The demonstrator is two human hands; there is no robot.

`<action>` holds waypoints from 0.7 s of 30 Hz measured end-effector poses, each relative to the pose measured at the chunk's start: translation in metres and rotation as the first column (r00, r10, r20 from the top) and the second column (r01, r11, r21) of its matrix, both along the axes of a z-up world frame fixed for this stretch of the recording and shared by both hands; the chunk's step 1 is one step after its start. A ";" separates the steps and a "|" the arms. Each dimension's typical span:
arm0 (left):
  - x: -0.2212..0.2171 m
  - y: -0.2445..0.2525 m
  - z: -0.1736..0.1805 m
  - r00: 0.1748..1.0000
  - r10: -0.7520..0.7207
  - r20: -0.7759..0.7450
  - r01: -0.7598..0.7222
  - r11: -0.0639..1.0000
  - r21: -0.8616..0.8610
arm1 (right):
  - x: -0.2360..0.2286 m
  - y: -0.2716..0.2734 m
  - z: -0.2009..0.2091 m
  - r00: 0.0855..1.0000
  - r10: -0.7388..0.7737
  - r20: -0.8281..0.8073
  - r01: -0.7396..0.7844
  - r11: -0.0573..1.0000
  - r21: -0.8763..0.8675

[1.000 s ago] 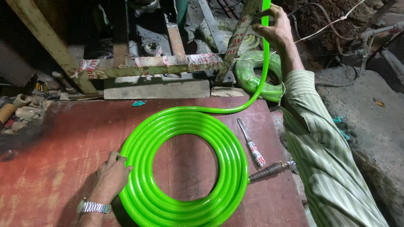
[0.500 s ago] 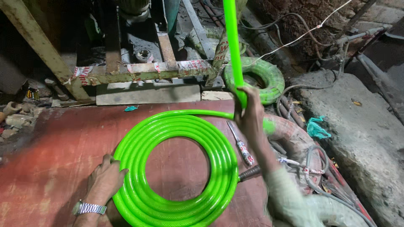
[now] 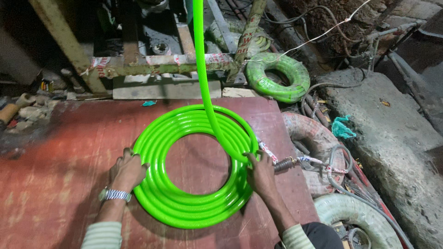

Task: The person sits on a red mat and coils a long green flexible hose into a tight circular bundle on the floor. They repeatedly pull the hose, loop it around the existing coil, and adjust the layers to keep the bundle compact.

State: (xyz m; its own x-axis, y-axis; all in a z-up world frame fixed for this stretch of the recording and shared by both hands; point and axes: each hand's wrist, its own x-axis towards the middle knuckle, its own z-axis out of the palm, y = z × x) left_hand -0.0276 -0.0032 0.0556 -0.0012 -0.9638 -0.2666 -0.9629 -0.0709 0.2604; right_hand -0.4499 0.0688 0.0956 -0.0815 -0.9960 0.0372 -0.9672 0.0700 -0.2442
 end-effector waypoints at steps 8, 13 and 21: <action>-0.057 0.011 0.035 0.944 -0.060 -0.326 0.021 0.992 -0.122 | -0.024 -0.012 -0.028 0.986 -0.034 0.162 0.039 0.999 -0.026; -0.137 0.047 0.127 0.305 -0.073 -0.950 0.032 0.997 -0.066 | -0.056 -0.058 -0.059 0.900 -0.207 0.384 0.217 0.976 0.017; -0.195 0.099 0.147 0.178 0.263 -0.948 -0.251 0.944 0.215 | -0.094 -0.094 -0.115 0.777 -0.396 0.490 0.418 0.906 0.068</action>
State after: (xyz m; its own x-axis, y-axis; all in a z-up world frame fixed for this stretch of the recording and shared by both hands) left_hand -0.2222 0.0958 0.2023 -0.0116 -0.9634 -0.2680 0.0947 -0.2678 0.9588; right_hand -0.5434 -0.0256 -0.0195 -0.4973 -0.8643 -0.0756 -0.6071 0.4089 -0.6813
